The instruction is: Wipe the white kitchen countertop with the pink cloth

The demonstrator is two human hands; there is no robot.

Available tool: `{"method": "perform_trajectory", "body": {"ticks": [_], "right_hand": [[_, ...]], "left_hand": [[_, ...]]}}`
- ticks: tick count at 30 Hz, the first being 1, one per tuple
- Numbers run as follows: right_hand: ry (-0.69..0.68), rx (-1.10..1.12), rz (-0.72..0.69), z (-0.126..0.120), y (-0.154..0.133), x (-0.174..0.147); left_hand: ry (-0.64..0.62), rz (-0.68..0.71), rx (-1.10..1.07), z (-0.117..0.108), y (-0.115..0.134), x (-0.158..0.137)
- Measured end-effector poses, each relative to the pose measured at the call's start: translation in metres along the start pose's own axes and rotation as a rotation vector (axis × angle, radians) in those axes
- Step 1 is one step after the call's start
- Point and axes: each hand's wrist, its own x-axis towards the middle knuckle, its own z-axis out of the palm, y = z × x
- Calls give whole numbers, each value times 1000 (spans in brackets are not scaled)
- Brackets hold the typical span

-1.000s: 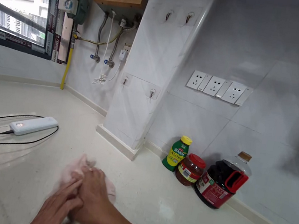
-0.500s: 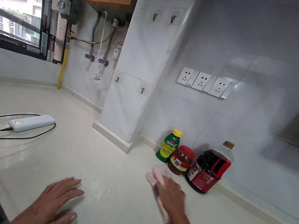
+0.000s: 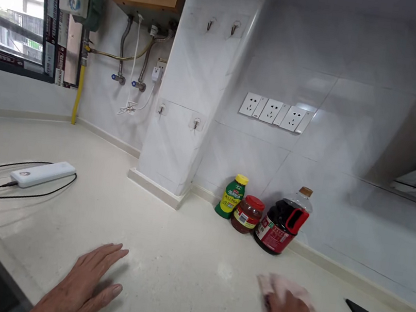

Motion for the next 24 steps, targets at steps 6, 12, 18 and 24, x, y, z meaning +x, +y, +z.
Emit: {"method": "perform_trajectory", "body": {"ticks": [6, 12, 18, 24], "right_hand": [[-158, 135, -272, 14, -192, -16], [-261, 314, -807, -11, -331, -91], [-307, 394, -1015, -28, -300, -134], [-232, 223, -536, -9, -138, -78]], "left_hand": [[74, -56, 1, 7, -4, -1], [175, -83, 26, 24, -17, 1], [146, -139, 6, 18, -18, 5], [3, -145, -28, 5, -10, 7]]}}
